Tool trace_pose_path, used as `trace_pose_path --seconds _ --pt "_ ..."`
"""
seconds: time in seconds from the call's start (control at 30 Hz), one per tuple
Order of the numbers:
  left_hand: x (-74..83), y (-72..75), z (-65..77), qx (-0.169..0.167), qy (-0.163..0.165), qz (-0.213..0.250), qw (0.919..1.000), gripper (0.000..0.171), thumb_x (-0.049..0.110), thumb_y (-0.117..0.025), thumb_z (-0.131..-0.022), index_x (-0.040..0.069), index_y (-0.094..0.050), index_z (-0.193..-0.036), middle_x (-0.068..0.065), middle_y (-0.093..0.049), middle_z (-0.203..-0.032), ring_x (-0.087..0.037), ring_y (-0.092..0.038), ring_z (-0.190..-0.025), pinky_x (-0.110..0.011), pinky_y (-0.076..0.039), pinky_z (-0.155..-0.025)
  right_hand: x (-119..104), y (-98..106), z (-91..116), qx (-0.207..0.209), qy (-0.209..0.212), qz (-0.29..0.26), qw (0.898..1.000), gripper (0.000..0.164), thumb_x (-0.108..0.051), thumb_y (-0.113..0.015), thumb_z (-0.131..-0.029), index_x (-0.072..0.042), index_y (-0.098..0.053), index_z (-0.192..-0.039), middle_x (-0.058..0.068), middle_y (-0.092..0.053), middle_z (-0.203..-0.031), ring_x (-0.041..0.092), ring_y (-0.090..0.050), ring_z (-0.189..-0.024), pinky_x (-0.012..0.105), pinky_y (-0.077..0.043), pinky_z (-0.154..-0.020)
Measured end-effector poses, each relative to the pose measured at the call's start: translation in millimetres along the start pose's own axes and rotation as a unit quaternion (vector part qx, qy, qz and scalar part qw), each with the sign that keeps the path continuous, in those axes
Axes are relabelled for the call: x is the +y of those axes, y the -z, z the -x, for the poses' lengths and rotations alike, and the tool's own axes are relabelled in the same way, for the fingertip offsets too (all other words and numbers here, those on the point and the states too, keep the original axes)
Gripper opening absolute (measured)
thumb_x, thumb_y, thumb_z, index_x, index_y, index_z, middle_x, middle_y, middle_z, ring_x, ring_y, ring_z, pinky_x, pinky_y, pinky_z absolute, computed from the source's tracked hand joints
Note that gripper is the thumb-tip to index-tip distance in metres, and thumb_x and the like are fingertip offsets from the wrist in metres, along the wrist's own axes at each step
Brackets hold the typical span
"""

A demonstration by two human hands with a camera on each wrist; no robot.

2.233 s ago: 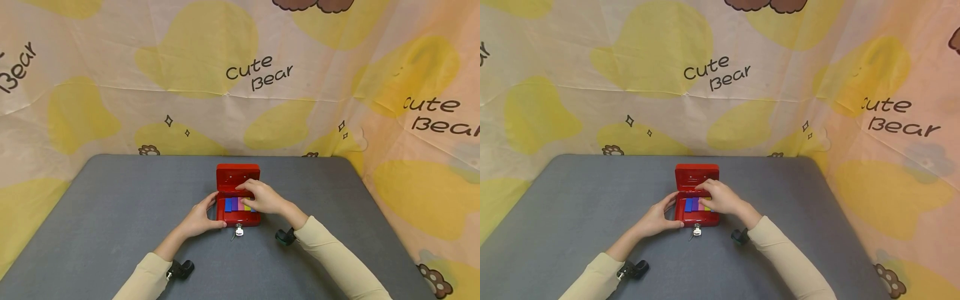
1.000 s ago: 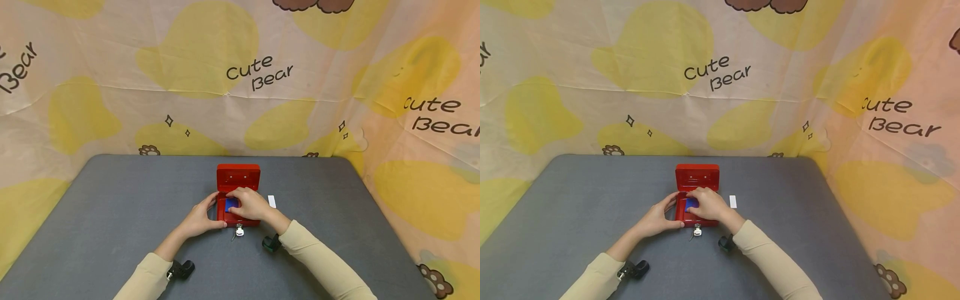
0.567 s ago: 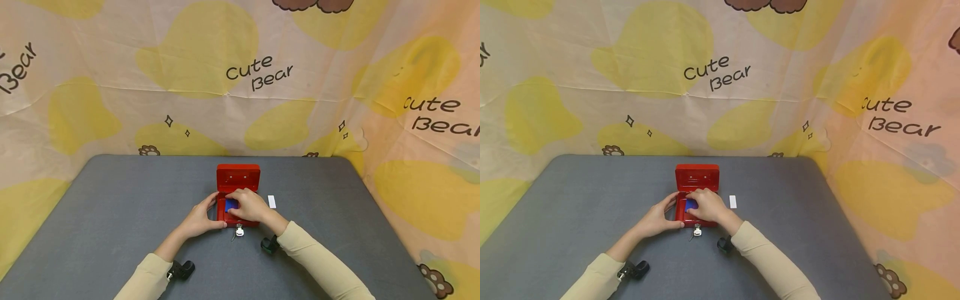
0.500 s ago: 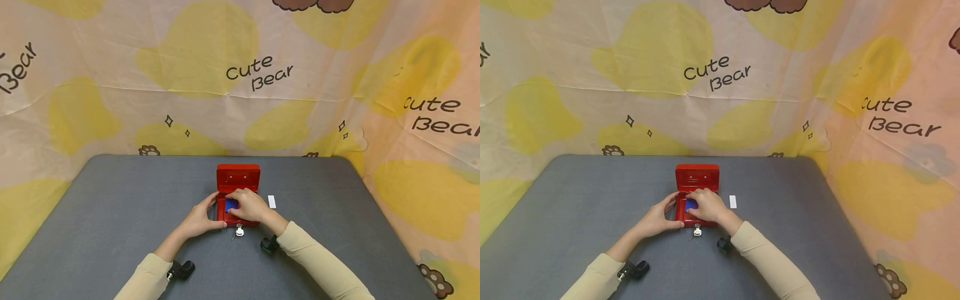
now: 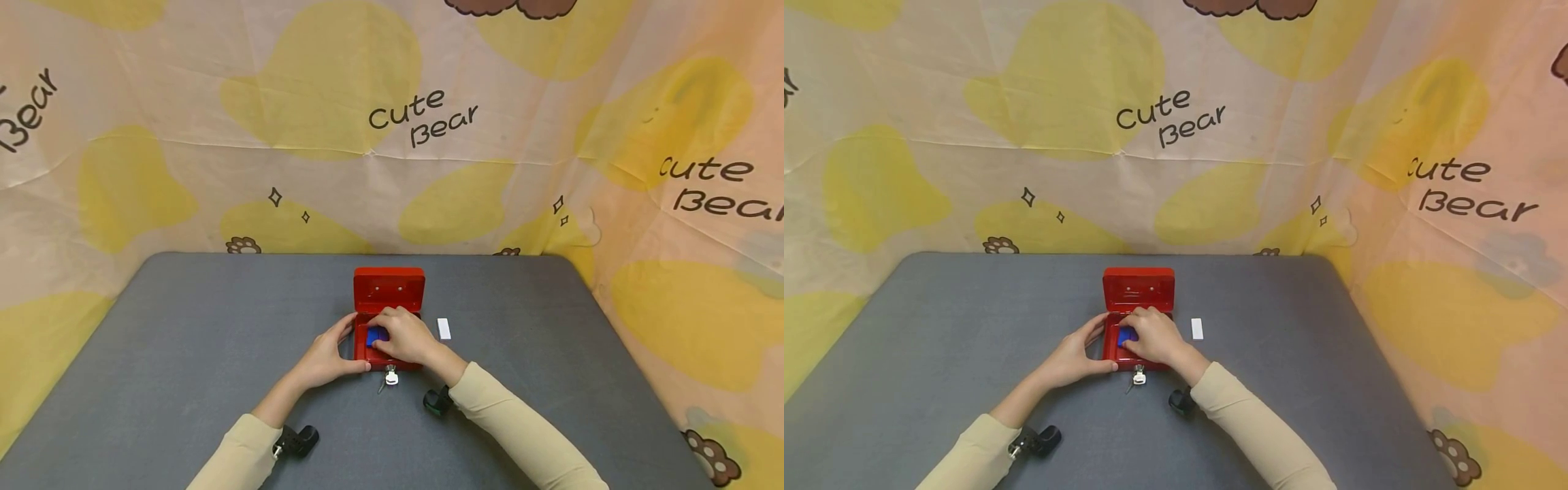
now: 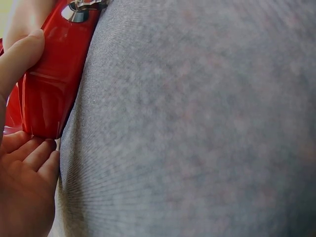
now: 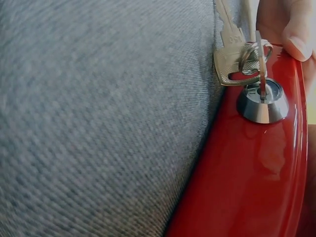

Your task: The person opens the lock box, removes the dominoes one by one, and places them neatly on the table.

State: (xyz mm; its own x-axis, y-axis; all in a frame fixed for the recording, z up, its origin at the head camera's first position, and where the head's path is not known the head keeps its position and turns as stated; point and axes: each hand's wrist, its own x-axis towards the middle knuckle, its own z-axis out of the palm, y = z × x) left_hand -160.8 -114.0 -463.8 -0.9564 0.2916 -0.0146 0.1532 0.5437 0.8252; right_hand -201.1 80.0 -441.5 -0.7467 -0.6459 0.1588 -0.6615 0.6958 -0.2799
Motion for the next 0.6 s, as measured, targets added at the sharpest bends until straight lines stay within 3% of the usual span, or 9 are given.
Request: trace_pose_path --seconds 0.6 --pt "-1.4 -0.2 -0.7 0.004 -0.008 -0.001 1.0 0.094 0.034 -0.082 -0.066 0.013 -0.032 -0.142 -0.015 -0.037 -0.144 -0.03 -0.044 -0.127 -0.046 -0.04 -0.099 -8.3 -4.4 -1.7 -0.015 0.012 -0.009 1.0 0.027 -0.025 -0.069 -0.081 -0.017 -0.068 -0.106 0.0 -0.063 -0.105 0.014 -0.056 -0.094 0.027 -0.049 -0.084"
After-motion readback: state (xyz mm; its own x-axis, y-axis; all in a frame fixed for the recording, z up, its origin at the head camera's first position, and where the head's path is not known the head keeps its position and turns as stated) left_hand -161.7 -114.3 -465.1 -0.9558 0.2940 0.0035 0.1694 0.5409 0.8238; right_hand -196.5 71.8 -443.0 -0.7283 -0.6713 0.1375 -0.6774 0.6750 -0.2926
